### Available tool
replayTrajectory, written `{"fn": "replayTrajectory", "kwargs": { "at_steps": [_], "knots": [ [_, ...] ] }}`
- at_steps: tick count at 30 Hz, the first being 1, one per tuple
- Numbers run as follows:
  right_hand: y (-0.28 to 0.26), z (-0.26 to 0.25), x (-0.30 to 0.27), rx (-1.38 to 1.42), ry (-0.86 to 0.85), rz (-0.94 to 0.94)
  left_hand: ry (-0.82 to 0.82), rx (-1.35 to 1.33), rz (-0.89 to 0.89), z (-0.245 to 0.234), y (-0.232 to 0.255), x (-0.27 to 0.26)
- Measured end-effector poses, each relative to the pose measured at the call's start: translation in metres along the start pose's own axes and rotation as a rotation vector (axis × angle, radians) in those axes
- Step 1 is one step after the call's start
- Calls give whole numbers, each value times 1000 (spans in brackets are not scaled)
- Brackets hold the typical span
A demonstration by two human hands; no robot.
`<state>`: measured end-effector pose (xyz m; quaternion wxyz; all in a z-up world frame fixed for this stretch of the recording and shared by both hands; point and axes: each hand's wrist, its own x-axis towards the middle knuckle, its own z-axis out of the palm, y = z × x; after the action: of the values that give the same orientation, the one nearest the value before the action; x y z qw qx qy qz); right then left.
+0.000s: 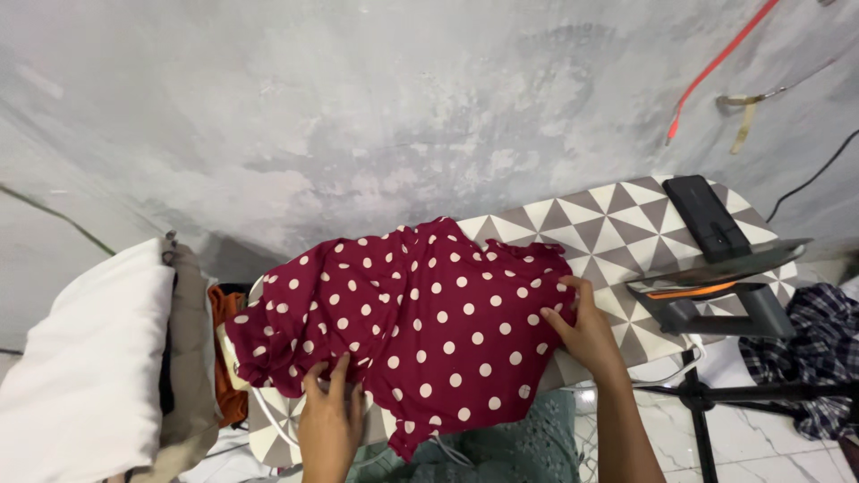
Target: The person irons a maroon polka-dot dress on an ironing board. They repeatedly smooth the fabric with their hands, reposition the dress, and use a steam iron to press different sections, including the sleeves and body.
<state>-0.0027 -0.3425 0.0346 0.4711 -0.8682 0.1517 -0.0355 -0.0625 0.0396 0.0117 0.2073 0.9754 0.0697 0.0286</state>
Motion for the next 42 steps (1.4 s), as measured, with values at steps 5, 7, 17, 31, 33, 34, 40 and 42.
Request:
{"fn": "replayTrajectory", "kwargs": {
  "at_steps": [5, 7, 17, 31, 33, 34, 40, 42],
  "knots": [
    [29, 1, 10, 446, -79, 58, 36, -91, -110, 2, 8, 26],
    [36, -8, 8, 531, -4, 84, 283, -352, 135, 5, 12, 48],
    [-9, -49, -49, 722, 325, 62, 440, -554, 602, -29, 91, 229],
    [-35, 4, -95, 863, 33, 7, 36, -561, 602, 23, 107, 39],
    [-43, 10, -100, 811, -1, -160, 186, -511, 852, 26, 131, 8],
    [-46, 15, -103, 758, -20, -266, 278, -547, 900, 28, 142, 1],
    [-35, 22, -114, 711, -114, -329, 530, -381, 808, 36, 164, 25],
    [-23, 16, -103, 706, -46, -309, 587, -364, 729, 29, 153, 39]
  ]
}}
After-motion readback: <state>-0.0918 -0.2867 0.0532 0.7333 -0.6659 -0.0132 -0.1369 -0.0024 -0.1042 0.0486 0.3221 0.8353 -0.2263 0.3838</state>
